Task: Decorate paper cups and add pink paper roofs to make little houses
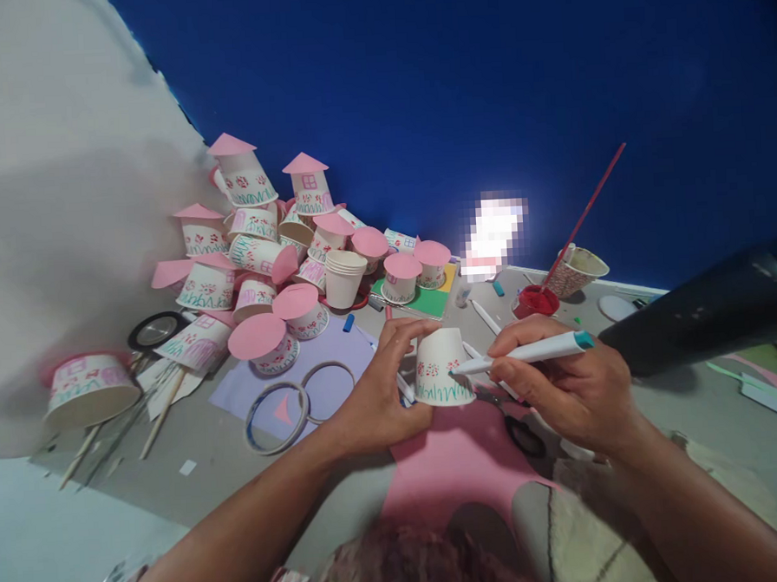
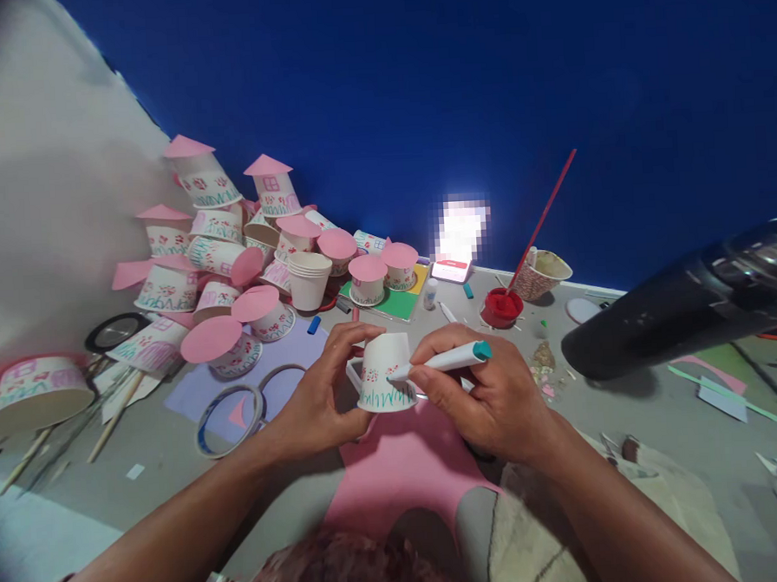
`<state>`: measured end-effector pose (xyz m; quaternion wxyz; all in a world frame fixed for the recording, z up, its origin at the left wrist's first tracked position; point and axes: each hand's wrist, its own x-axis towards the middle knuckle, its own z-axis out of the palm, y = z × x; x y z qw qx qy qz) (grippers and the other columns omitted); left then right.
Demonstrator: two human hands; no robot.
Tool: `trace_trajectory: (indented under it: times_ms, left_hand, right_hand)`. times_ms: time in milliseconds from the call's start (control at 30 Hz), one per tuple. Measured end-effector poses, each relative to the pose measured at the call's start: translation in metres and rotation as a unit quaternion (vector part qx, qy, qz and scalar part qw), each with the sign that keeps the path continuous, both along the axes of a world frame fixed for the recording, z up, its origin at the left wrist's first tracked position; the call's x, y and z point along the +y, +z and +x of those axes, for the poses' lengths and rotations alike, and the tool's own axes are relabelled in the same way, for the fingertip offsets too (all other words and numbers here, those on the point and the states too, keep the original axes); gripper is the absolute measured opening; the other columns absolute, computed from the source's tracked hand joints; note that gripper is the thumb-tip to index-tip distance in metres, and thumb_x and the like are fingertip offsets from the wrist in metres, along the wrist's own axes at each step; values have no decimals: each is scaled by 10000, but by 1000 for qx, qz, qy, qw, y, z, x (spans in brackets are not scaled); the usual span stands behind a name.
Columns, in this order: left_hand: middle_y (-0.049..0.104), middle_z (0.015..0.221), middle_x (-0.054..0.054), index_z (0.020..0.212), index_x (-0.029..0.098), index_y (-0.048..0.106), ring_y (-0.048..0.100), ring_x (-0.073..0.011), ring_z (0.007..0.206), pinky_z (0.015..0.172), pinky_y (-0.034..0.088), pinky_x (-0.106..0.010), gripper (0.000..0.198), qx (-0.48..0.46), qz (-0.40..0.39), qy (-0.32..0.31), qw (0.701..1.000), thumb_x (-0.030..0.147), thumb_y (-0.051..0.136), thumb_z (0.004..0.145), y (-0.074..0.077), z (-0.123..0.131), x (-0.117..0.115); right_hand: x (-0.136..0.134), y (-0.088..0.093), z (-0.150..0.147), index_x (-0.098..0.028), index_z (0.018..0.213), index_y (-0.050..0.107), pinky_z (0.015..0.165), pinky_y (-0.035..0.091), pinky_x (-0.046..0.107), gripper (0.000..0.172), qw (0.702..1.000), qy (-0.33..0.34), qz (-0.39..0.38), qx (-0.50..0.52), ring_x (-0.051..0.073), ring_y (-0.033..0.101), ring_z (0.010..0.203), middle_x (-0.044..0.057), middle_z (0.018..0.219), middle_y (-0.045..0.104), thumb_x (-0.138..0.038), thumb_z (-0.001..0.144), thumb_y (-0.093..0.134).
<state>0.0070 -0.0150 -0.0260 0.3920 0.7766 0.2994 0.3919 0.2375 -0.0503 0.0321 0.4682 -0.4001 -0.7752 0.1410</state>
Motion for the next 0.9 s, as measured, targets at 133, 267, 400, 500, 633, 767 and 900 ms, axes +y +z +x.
trace_trajectory:
  times_ms: [133, 267, 400, 500, 633, 767, 900]
  left_hand:
    - [494, 1378, -70, 1409, 316, 469, 513, -281, 1307, 1103, 489, -461, 820, 5, -1, -2, 1000, 32, 643, 659, 0, 1, -1]
    - [500, 1367, -78, 1403, 311, 470, 517, -290, 1304, 1090, 504, -473, 791, 7, -1, -2, 1000, 60, 680, 683, 1, 2, -1]
    - [505, 1361, -83, 1398, 311, 473, 523, -295, 1304, 1104, 501, -493, 770, 10, 2, 1, 1000, 74, 693, 699, 1, 2, -1]
    - [504, 1362, -82, 1396, 313, 471, 525, -293, 1309, 1113, 499, -493, 772, 10, 3, -1, 1000, 68, 689, 697, 1, 1, -1]
    - [503, 1367, -83, 1398, 312, 472, 526, -290, 1309, 1112, 500, -487, 774, 9, 5, 1, 1000, 64, 691, 699, 0, 1, -1]
    - [508, 1371, -82, 1399, 306, 474, 530, -291, 1301, 1151, 462, -513, 784, 2, 6, 0, 1000, 61, 702, 690, -2, 2, 0]
    - [507, 1369, -78, 1403, 311, 475, 527, -287, 1304, 1149, 459, -502, 792, -6, 1, -1, 1000, 39, 675, 686, -2, 2, -1]
  right_hand:
    - [1, 0, 0, -240, 906, 697, 538, 504, 207, 131, 1000, -1, 1, 1, 105, 668, 588, -23, 825, 766, -111, 929, 680]
    - [0, 0, 0, -248, 902, 686, 581, 521, 202, 153, 1000, -8, 11, -1, 104, 680, 618, -31, 828, 764, -98, 931, 676]
    - [0, -1, -1, -237, 913, 689, 561, 513, 208, 125, 1000, -12, 4, 8, 103, 675, 602, -21, 833, 762, -114, 935, 681]
    - [1, -1, -2, -227, 928, 699, 522, 496, 211, 97, 1000, -8, -2, 9, 99, 652, 560, -15, 825, 762, -131, 933, 687]
    - [1, 1, 0, -234, 884, 697, 556, 515, 211, 118, 1000, -12, 10, 2, 105, 667, 588, -25, 808, 764, -126, 928, 683]
    - [1, 3, 2, -248, 873, 708, 536, 507, 228, 127, 999, -38, 26, -4, 117, 663, 581, -26, 806, 767, -130, 917, 698]
    - [1, 4, 1, -247, 863, 706, 526, 510, 240, 115, 999, -34, 17, -6, 125, 654, 563, -16, 794, 769, -153, 927, 687]
